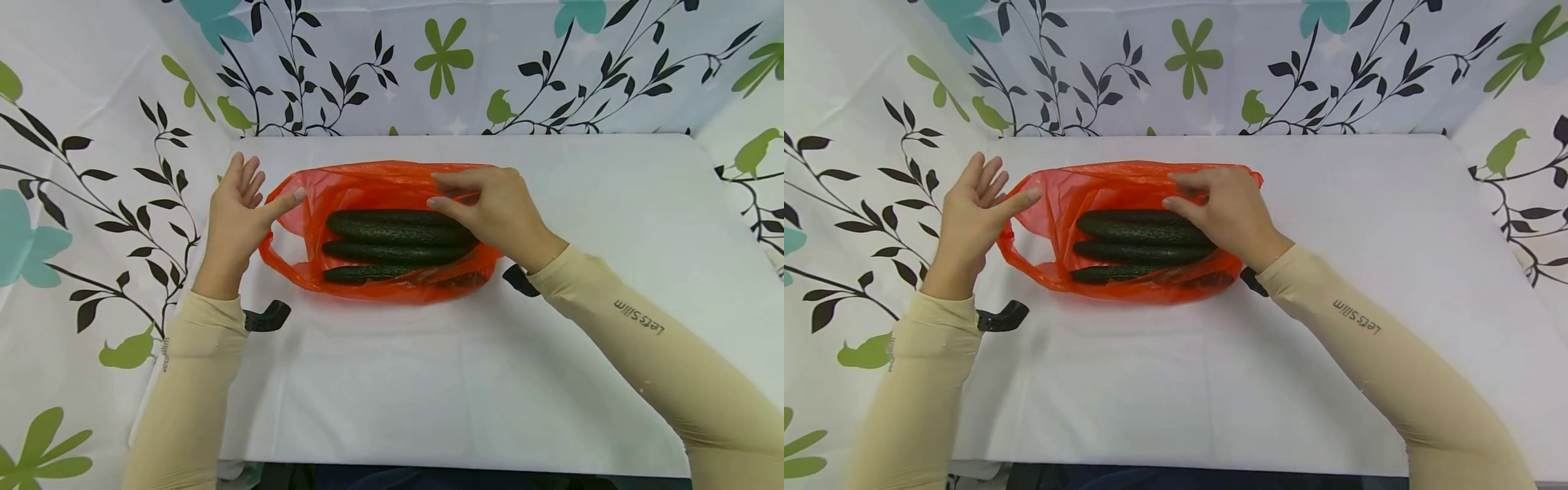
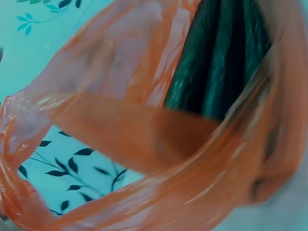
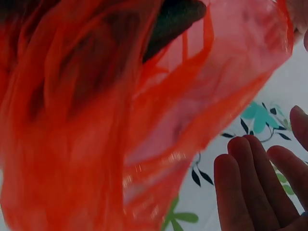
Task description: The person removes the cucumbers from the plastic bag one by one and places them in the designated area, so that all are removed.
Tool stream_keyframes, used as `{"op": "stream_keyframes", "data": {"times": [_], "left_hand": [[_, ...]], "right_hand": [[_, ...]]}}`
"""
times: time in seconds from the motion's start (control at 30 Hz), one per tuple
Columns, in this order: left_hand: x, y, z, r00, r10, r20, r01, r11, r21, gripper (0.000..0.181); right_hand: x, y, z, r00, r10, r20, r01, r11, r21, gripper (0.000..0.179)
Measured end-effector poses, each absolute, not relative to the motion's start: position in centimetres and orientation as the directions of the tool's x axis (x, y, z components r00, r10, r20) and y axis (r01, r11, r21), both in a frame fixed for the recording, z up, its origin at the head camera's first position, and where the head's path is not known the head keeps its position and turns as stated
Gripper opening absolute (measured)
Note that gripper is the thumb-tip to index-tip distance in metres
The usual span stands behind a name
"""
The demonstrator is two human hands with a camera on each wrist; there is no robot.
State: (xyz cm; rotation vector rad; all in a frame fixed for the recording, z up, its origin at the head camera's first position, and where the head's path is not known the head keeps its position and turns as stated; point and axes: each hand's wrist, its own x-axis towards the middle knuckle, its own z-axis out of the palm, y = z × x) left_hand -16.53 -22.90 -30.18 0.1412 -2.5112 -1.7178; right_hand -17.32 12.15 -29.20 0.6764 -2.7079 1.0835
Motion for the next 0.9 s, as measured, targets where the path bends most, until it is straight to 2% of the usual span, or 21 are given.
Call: {"op": "stream_keyframes", "data": {"times": [0.1, 0.2, 0.47, 0.7, 0.9], "left_hand": [[-15.9, -22.9, -31.0, -0.982, -0.189, -0.004, -0.023, 0.098, 0.995, 0.103], [-15.4, -22.9, -31.7, -0.97, -0.24, -0.039, -0.014, -0.108, 0.994, 0.097], [-13.7, -22.4, -33.7, -0.959, -0.266, -0.096, 0.041, -0.467, 0.884, 0.084], [-12.4, -21.3, -36.4, -0.91, -0.413, -0.038, 0.215, -0.546, 0.809, 0.094], [-11.4, -19.8, -38.7, -0.885, -0.462, -0.063, 0.203, -0.504, 0.84, 0.09]], "right_hand": [[-17.6, 11.3, -30.0, -0.91, -0.362, 0.201, -0.396, 0.623, -0.674, 0.04], [-17.8, 10.7, -30.9, -0.915, -0.387, 0.112, -0.348, 0.619, -0.704, 0.038], [-18.0, 9.5, -33.6, -0.884, -0.464, -0.05, -0.272, 0.6, -0.752, 0.033], [-18.0, 9.1, -34.8, -0.863, -0.492, -0.114, -0.245, 0.604, -0.758, 0.033], [-17.7, 8.7, -35.5, -0.855, -0.504, -0.124, -0.252, 0.612, -0.75, 0.032]]}}
